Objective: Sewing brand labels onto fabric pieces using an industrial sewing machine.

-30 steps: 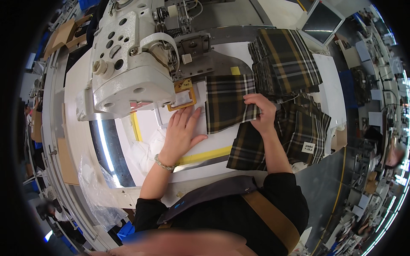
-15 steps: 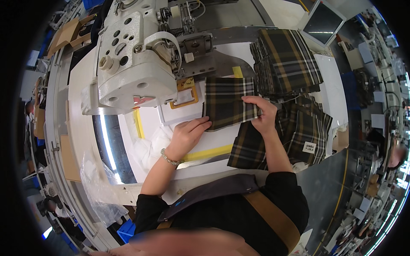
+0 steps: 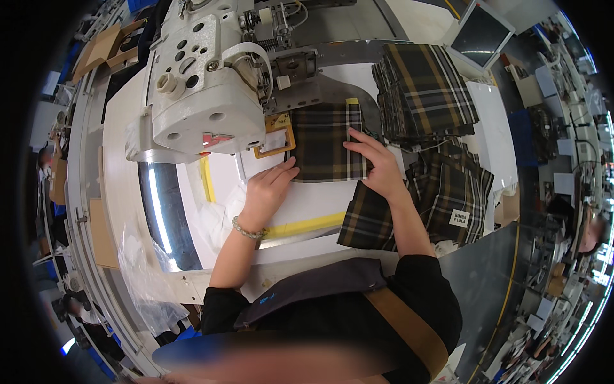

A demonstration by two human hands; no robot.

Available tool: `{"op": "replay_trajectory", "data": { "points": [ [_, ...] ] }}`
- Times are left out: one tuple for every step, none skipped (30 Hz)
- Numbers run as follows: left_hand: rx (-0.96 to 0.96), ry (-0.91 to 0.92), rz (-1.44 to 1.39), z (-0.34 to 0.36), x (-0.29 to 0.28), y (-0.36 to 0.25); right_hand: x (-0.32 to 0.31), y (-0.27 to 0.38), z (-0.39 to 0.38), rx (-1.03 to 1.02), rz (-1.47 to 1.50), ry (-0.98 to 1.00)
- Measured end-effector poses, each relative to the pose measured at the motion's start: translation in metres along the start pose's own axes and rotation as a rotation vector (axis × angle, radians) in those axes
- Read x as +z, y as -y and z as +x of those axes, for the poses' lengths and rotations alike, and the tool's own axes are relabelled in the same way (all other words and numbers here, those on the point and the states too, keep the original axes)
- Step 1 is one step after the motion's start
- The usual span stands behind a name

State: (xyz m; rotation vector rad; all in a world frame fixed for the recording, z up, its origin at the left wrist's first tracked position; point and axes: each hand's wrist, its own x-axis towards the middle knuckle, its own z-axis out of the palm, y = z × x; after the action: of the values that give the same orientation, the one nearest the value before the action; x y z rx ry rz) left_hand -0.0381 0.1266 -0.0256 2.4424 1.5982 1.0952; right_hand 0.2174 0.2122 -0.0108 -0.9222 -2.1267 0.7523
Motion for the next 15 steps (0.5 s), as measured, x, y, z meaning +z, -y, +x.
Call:
{"op": "replay_trajectory", "data": {
  "points": [
    [-0.017,-0.015,0.024,-0.001,-0.002,0.001,0.001,0.000,0.000,-0.003,0.003,0.001],
    [-0.019,-0.015,0.029,-0.002,-0.003,0.003,0.003,-0.001,-0.001,0.026,-0.010,0.021],
    [-0.054,-0.007,0.060,-0.004,-0.002,0.005,0.004,-0.001,-0.002,0.055,-0.024,0.040],
    [-0.089,0.001,0.091,-0.005,-0.003,0.006,0.005,0.000,-0.003,0.051,-0.021,0.040],
    [-0.090,0.000,0.097,-0.006,-0.005,0.006,0.008,0.002,-0.004,0.090,0.036,0.051],
    [-0.125,0.040,0.125,-0.006,-0.009,0.007,0.010,0.002,-0.005,0.128,0.094,0.062],
    [-0.161,0.080,0.153,-0.006,-0.011,0.007,0.011,0.000,-0.006,0.122,0.100,0.061],
    [-0.160,0.079,0.162,-0.005,-0.013,0.008,0.013,-0.003,-0.008,0.065,0.078,0.075],
    [-0.155,0.067,0.177,-0.006,-0.014,0.010,0.015,-0.003,-0.009,0.007,0.057,0.088],
    [-0.150,0.054,0.193,-0.007,-0.015,0.011,0.016,0.001,-0.009,0.026,0.060,0.116],
    [-0.148,0.053,0.203,-0.007,-0.017,0.011,0.017,0.002,-0.009,0.018,0.067,0.112],
    [-0.150,0.076,0.225,-0.007,-0.016,0.012,0.017,0.001,-0.010,0.007,0.075,0.134],
    [-0.152,0.099,0.247,-0.006,-0.017,0.011,0.018,0.000,-0.010,-0.005,0.082,0.155],
    [-0.147,0.095,0.255,-0.006,-0.018,0.011,0.018,0.000,-0.010,-0.013,0.083,0.149],
    [-0.152,0.119,0.272,-0.006,-0.020,0.010,0.018,-0.001,-0.010,-0.026,0.077,0.172]
  ]
}}
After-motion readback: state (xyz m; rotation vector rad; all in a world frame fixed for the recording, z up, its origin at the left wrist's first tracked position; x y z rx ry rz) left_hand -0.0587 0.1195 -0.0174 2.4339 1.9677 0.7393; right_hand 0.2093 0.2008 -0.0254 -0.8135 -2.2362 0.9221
